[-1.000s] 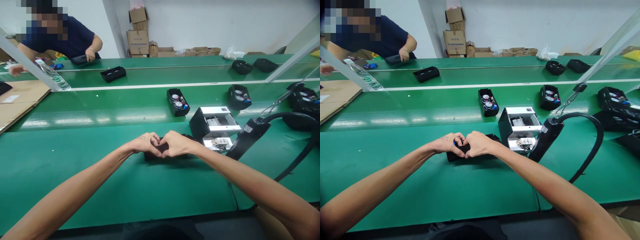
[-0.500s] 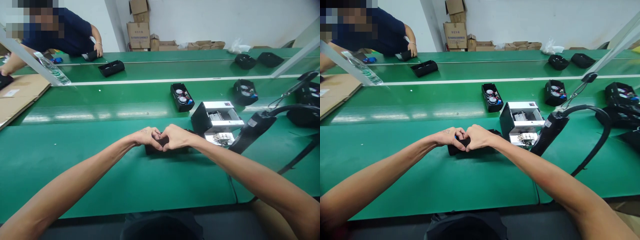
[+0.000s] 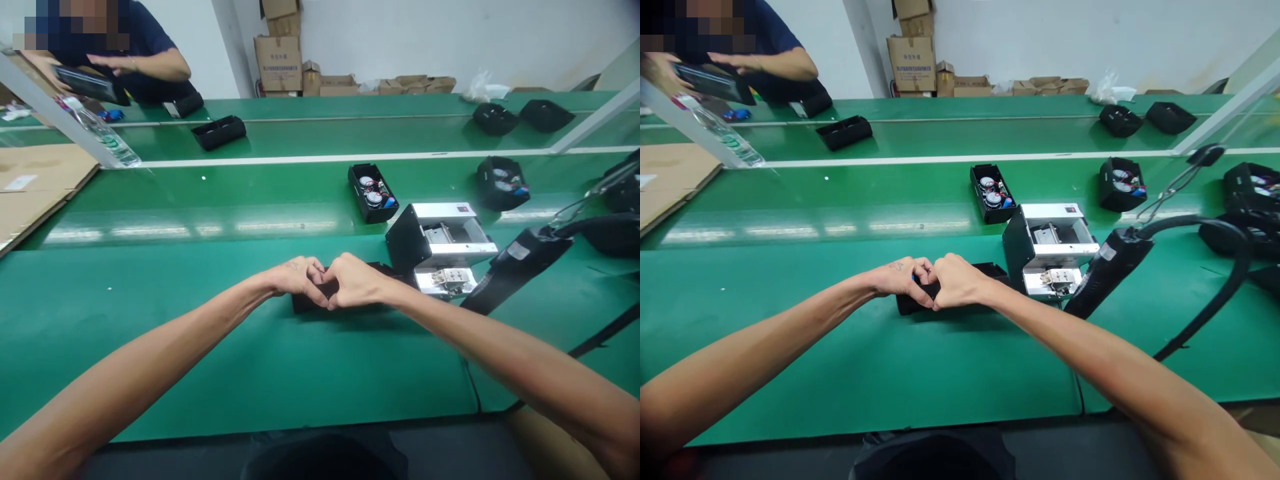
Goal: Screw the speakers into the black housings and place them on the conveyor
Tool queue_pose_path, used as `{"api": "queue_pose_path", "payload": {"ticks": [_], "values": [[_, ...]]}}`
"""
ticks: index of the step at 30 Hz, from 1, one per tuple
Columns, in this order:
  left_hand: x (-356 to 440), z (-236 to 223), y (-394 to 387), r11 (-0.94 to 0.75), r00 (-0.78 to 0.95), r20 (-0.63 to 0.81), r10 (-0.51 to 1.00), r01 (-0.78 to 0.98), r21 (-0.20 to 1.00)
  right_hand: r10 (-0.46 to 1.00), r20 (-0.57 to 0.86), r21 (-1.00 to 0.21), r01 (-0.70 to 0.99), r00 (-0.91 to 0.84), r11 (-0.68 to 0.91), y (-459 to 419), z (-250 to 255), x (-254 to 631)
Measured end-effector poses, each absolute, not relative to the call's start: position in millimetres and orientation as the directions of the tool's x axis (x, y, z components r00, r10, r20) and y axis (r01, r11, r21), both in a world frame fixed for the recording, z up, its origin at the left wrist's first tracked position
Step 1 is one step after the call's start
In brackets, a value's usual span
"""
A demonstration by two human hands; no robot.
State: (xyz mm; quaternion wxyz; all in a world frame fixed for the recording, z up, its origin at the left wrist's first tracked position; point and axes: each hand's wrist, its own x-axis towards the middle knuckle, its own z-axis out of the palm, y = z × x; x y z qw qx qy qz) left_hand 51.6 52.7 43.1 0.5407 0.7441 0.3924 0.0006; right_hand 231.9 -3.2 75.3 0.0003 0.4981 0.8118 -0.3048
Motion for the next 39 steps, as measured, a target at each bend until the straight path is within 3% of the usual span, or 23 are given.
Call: {"api": "queue_pose_path", "payload": {"ticks": [3,5,6,8,10,12,13,18,21,24,29,33,36,39], "values": [[47.8,38.5,36.9,-0.182,0.700,-0.364,0.614,0.575,0.798,0.816,-0.169,-0.400,0.795,-0.552,0.455,-31.7,79.4,240.7],[44.1,30.8,17.0,-0.280,0.705,-0.279,0.652,0.566,0.776,0.847,0.118,-0.371,0.769,-0.518,0.522,-64.8,79.4,251.6],[41.6,25.2,5.3,-0.356,0.712,-0.212,0.669,0.558,0.750,0.840,0.331,-0.376,0.757,-0.429,0.535,-83.3,76.9,259.0],[35.5,11.8,-17.9,-0.591,0.754,-0.013,0.657,0.526,0.612,0.730,0.679,-0.389,0.806,-0.077,0.446,-118.0,66.9,277.9],[28.2,-0.8,-36.6,-0.742,0.782,0.146,0.605,0.489,0.458,0.495,0.830,-0.404,0.889,0.257,0.217,-141.7,53.3,302.7],[21.8,-8.0,-48.0,-0.801,0.783,0.236,0.575,0.480,0.358,0.366,0.811,-0.481,0.876,0.457,-0.026,-150.4,41.5,331.2],[19.8,-9.0,-51.1,-0.814,0.779,0.267,0.568,0.483,0.323,0.377,0.766,-0.519,0.847,0.521,-0.114,-149.7,37.5,345.6],[31.7,4.5,-56.8,-0.844,0.766,0.354,0.537,0.486,0.228,0.621,0.315,-0.744,0.593,0.718,-0.309,-129.5,31.3,393.3],[52.3,10.6,-60.5,-0.862,0.791,0.342,0.507,0.458,0.218,0.657,0.242,-0.891,0.431,0.714,-0.141,-125.8,26.0,394.2],[70.4,6.9,-63.3,-0.860,0.799,0.320,0.510,0.480,0.174,0.701,0.256,-0.934,0.357,0.665,0.003,-129.0,19.4,387.3],[80.1,-10.2,-65.2,-0.875,0.806,0.361,0.469,0.480,0.064,0.619,0.353,-0.936,0.268,0.702,0.231,-135.2,36.0,378.7],[78.4,-15.7,-66.6,-0.901,0.807,0.437,0.397,0.434,0.016,0.471,0.492,-0.833,0.240,0.732,0.498,-128.3,69.5,368.2],[78.7,-13.3,-65.9,-0.909,0.801,0.468,0.373,0.417,0.010,0.452,0.560,-0.790,0.284,0.694,0.543,-114.7,80.8,363.0],[80.5,-11.4,-65.5,-0.908,0.815,0.436,0.381,0.419,0.011,0.464,0.596,-0.791,0.381,0.655,0.479,-102.4,76.2,364.7]]}}
